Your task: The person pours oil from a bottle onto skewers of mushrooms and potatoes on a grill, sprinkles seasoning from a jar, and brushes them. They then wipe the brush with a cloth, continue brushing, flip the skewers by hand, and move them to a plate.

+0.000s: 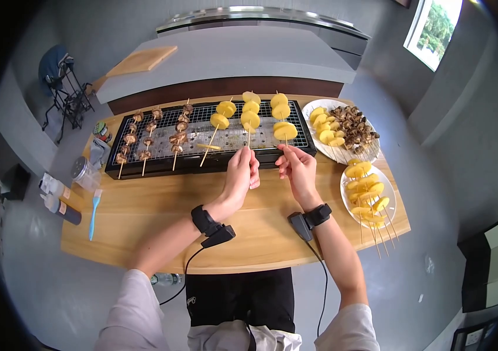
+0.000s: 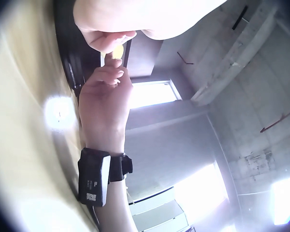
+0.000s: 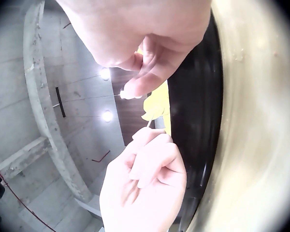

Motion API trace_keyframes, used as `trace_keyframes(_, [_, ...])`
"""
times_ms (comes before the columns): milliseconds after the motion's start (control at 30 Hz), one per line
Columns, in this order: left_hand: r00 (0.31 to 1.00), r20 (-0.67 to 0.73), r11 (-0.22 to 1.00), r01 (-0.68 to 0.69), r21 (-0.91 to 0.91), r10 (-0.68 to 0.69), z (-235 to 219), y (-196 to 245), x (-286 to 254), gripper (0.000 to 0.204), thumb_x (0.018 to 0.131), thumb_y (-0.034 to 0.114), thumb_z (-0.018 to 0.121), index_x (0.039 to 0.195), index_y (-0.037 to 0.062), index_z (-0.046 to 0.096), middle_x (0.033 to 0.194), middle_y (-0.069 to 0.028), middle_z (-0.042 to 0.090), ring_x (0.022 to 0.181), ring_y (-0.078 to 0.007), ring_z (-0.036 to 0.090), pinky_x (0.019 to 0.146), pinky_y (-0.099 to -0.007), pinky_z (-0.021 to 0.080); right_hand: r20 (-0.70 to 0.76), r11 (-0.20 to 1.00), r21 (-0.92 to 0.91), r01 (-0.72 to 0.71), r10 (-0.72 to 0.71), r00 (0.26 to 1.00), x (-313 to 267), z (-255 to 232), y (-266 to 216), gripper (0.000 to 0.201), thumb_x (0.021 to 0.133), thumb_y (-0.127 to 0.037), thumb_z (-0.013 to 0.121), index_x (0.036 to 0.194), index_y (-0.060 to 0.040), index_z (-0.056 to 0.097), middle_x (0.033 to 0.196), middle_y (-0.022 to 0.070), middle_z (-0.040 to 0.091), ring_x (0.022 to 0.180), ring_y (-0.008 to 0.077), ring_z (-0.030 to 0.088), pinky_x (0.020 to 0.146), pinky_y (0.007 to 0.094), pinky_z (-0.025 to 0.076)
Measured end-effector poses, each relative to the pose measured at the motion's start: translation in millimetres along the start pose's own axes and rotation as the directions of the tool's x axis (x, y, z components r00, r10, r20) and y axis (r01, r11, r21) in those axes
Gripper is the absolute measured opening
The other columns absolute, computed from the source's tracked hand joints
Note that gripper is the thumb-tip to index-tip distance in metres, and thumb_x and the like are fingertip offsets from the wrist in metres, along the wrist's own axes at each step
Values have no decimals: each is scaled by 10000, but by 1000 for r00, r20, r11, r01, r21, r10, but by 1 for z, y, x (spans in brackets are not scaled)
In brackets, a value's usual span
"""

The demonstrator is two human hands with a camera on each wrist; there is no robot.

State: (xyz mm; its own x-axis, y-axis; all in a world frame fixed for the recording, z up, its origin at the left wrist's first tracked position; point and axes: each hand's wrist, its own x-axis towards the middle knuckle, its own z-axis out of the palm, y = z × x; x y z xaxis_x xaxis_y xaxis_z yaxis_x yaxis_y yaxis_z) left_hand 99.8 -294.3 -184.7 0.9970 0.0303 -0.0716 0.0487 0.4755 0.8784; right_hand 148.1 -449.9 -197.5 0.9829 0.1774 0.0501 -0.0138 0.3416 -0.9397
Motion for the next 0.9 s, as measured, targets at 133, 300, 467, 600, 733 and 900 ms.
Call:
trace_keyframes(133, [1000,-12,1000,28,1,-28,-3,-6,-1,314,1058,333,332,871,100,426,655,16,416,437,-66,341,409,-234,288,-38,1000,15,12,-12,999,0,-2,2,257,972,-172,559,1083,44,645,705,55,642,505,71,541,451,213,438])
trace_keyframes(300, [995,43,996,86,-1,-86,-8,-4,3,301,1053,334,366,872,104,435,670,19,428,454,-61,351,424,-232,288,-50,999,-41,-2,0,999,1,-4,-2,257,959,-183,573,1066,36,654,688,48,633,495,68,532,444,213,430])
trace_keyframes(467, [995,64,996,82,-33,-79,-8,-6,2,287,1045,330,397,875,102,441,696,15,458,471,-55,361,436,-222,292,-53,997,-76,-6,2,999,-2,-5,-4,244,947,-178,574,1047,26,661,666,45,628,481,77,528,441,215,425])
trace_keyframes(600, [999,49,1000,0,-31,2,-4,-3,0,287,1040,334,413,874,102,441,706,12,465,476,-55,364,443,-220,294,-24,993,-111,-34,31,999,-4,-2,-7,247,944,-182,562,1035,25,662,643,47,623,491,80,533,447,217,426])
trace_keyframes(733, [994,101,999,48,12,-49,-5,-4,-1,287,1034,343,432,875,104,444,713,10,470,480,-57,372,447,-220,300,-27,993,-110,-38,35,999,-6,1,-6,269,962,-206,533,1061,11,657,645,35,619,488,83,523,455,207,410])
trace_keyframes(900, [989,112,995,89,39,-93,-4,-4,-2,278,1023,343,461,876,107,449,715,12,475,489,-58,387,449,-220,303,-16,994,-91,-52,51,999,-6,-1,-5,292,969,-231,523,1073,16,640,657,44,625,497,90,538,472,219,437])
